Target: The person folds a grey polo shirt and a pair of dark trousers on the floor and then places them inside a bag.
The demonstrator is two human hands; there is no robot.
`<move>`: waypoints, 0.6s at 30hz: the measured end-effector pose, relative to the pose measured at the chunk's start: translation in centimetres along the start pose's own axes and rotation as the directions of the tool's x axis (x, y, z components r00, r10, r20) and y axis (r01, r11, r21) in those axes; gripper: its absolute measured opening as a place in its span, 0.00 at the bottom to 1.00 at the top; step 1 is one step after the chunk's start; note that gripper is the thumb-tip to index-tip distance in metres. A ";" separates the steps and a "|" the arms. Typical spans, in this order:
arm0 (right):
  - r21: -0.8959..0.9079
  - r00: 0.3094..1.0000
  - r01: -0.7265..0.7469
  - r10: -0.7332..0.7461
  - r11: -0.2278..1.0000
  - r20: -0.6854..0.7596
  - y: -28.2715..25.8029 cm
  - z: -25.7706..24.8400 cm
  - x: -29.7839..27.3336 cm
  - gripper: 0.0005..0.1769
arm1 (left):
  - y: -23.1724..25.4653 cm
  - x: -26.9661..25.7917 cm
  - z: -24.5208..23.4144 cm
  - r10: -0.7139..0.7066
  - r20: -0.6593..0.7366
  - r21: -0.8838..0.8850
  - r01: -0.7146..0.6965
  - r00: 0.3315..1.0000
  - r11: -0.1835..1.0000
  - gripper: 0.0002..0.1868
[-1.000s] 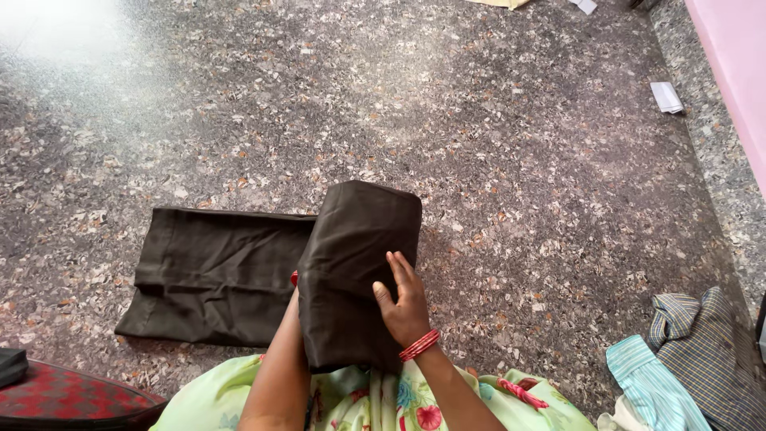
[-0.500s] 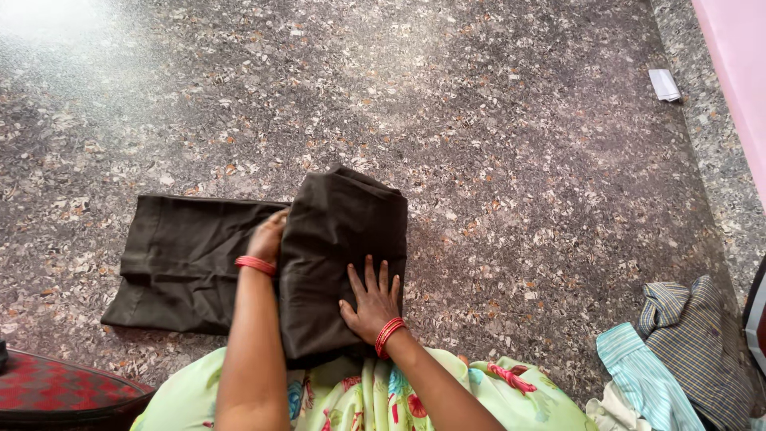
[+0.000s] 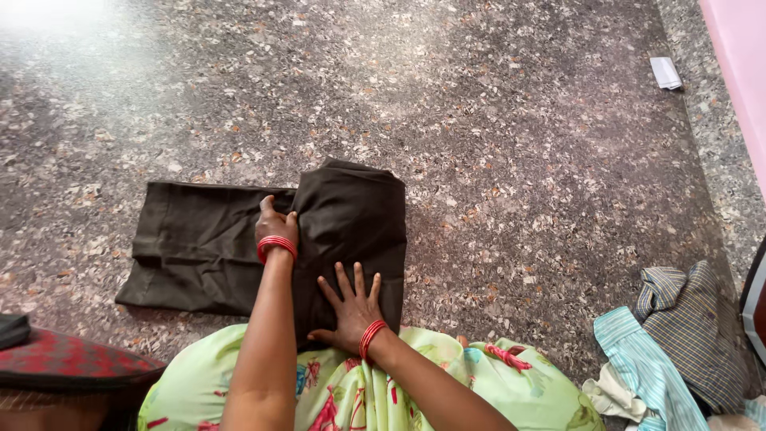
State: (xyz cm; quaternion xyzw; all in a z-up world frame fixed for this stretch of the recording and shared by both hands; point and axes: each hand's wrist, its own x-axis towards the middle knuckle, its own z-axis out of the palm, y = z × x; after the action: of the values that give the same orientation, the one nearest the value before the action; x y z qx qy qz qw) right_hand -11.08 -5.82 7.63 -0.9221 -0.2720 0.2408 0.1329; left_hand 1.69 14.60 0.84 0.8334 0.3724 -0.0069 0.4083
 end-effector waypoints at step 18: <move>0.076 0.957 -0.214 0.193 0.974 0.218 10.5 -4.1 1.1 0.46 | 1.9 -13.7 4.1 0.416 0.258 0.573 -0.485 0.872 0.661 0.45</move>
State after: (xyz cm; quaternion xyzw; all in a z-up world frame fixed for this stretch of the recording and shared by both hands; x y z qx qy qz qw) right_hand -3.57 -14.27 6.74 -0.9071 -0.1757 0.3621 0.1234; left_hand -5.86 2.63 3.73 0.9844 0.1089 -0.0712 0.1185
